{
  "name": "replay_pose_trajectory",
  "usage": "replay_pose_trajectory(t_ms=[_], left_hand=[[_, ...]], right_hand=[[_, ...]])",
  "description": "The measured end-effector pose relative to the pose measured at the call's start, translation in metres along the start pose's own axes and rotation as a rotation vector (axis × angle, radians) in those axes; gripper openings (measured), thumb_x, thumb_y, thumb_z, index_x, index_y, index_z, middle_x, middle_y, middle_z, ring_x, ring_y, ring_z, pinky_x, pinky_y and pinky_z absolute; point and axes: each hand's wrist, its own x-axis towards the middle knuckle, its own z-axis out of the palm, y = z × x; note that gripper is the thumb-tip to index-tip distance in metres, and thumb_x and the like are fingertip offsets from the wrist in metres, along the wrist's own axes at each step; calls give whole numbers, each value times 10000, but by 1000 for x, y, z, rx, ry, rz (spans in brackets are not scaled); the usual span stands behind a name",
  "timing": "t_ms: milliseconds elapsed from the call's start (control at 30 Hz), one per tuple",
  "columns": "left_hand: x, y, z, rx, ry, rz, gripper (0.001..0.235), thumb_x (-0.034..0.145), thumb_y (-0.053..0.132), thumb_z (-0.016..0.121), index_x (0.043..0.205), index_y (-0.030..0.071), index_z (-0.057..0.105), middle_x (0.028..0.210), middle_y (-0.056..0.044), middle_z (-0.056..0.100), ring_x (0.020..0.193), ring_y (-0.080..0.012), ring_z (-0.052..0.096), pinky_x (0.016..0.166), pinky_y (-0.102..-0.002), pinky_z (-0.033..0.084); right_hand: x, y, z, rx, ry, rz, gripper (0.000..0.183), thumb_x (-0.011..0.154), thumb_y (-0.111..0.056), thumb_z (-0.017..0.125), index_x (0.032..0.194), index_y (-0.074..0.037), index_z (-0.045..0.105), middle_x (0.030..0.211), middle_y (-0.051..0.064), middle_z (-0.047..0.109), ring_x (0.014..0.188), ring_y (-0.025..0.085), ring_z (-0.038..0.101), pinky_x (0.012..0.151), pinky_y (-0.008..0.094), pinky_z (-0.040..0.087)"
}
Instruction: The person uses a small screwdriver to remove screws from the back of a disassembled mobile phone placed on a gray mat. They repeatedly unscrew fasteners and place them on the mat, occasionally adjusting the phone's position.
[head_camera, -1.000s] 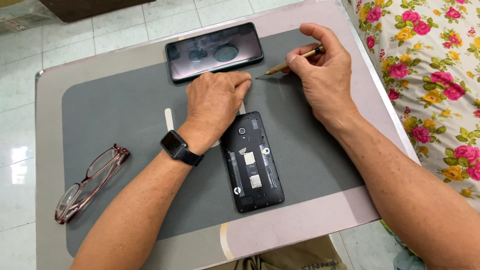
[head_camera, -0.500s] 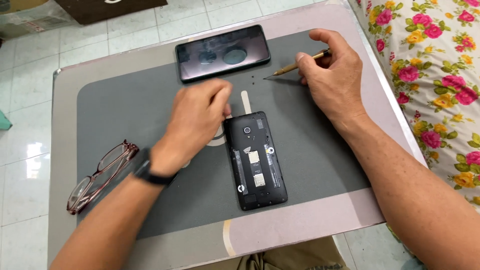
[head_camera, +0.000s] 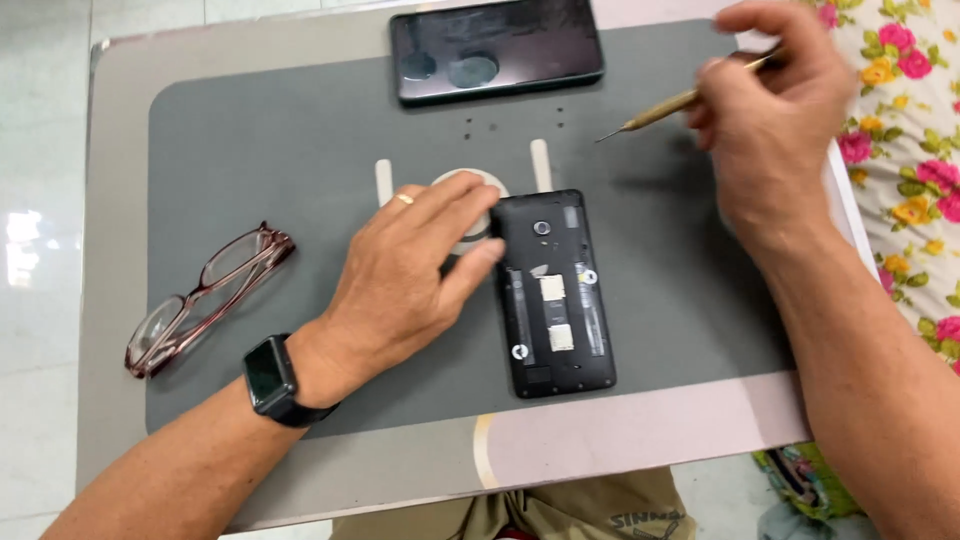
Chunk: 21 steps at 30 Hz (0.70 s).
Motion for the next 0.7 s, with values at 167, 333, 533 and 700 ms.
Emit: replay_pose_trajectory(t_ms=[167,333,533,700], left_hand=[[-4,-3,3,131,-60,68,488,1037,448,685,1384,106,658,1471,-99,641,1274,-351,616,923,-498,488],[-1,-4,2,195,-79,189,444,1003,517,721,1274,171,663,1398,-85,616,1174,-348,617,713,-485,425],[-3,-6,7,232,-48,213,417,994,502,777,1254,185,700,1382,-77,604,1181,-349,625,720,-466,423],[-3,-6,8,245,-51,208,423,996,513,759,1269,193,719,1384,-86,617,1214,-358,625,747,-482,440]], right_hand=[[2,-32,-5,-226,-64,-316,183,1214,150,782,1147,24,667,941,96,623,751,168,570,678,328,462],[-25,-80,13,-491,-264,-575,173,1134,140,785,1258,20,804,948,89,682,739,164,546,739,328,460],[-31,-65,12,-573,-302,-700,215,1024,198,699,1111,25,792,748,60,608,623,187,517,659,347,422],[-31,-60,14,-524,-278,-638,202,1046,195,695,1140,33,770,822,70,651,648,176,573,667,317,464]])
